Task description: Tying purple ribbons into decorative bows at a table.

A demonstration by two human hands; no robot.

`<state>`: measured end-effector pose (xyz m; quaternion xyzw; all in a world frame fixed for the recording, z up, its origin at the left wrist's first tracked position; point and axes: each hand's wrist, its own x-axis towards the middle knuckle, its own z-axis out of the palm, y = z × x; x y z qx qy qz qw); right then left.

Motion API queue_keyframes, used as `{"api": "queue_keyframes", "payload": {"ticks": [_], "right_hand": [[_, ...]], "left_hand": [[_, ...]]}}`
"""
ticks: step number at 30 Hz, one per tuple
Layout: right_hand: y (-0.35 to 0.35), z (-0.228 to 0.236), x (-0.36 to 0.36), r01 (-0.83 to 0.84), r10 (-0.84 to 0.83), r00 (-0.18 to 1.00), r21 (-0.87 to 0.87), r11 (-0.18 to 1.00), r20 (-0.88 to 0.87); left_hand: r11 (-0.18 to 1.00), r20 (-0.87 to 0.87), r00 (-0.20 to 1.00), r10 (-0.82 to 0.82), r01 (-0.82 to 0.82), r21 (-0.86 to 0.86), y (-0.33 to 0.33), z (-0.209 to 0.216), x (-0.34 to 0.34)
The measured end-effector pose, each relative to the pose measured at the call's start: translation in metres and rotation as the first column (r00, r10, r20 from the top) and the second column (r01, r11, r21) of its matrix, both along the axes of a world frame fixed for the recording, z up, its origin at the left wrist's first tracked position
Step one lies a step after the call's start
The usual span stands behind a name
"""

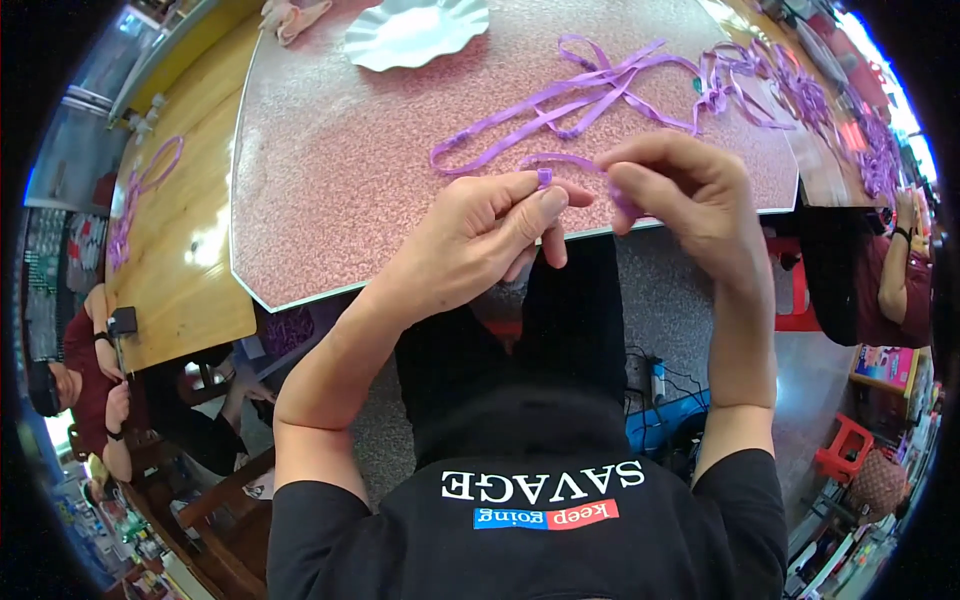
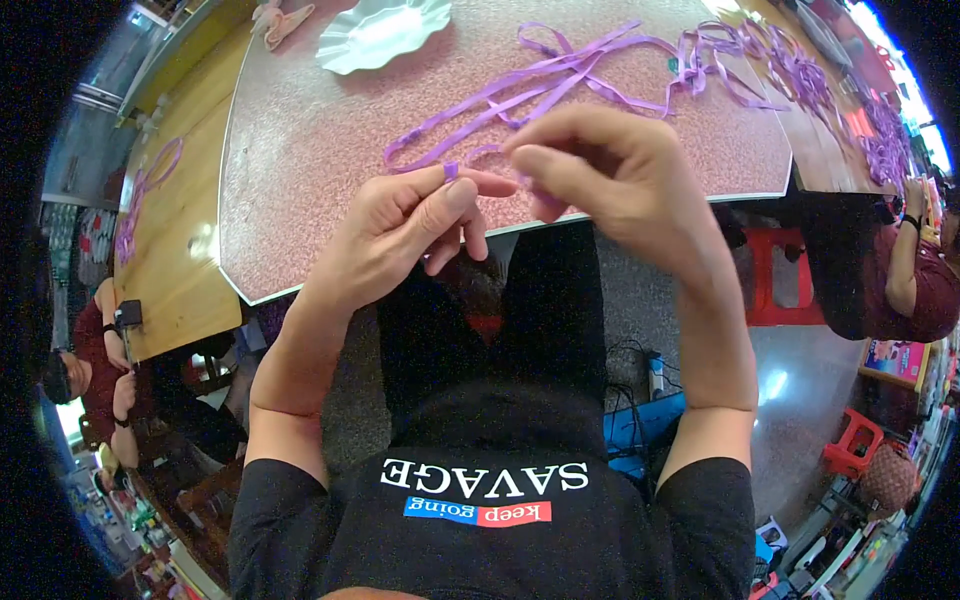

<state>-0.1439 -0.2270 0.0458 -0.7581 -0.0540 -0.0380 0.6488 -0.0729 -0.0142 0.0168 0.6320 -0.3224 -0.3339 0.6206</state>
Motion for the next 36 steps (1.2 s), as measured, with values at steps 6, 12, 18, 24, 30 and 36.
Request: {"api": "queue_keyframes", "payload": {"ticks": [6,12,18,24,30,36], "right_hand": [[0.014,-0.011,0.010,-0.092,0.094,0.995,-0.114,0.989,0.012],[0.022,-0.015,0.013,-0.093,0.094,0.996,-0.110,0.989,0.000],[0.021,-0.015,0.013,-0.039,0.039,0.999,-0.005,0.999,-0.035],[0.022,-0.034,0.022,-0.001,0.035,0.956,-0.116,0.993,0.290],[0.045,-0.042,0.014,0.054,-0.066,0.968,0.056,0.997,0.243],[0.044,-0.036,0.008,0.010,-0.029,0.981,0.102,0.995,0.192]], "left_hand": [[0.981,0.497,0.868,0.019,-0.113,0.160,0.003,0.003,0.004],[0.977,0.674,0.738,0.011,-0.152,0.150,0.002,-0.006,0.004],[0.953,0.681,0.685,0.261,-0.294,-0.070,0.001,-0.005,-0.001],[0.908,0.283,0.865,0.415,-0.376,-0.184,-0.002,-0.010,-0.010],[0.873,0.102,0.887,0.450,-0.413,-0.261,-0.010,-0.006,-0.018],[0.901,0.144,0.911,0.386,-0.339,-0.271,-0.009,-0.007,-0.017]]}}
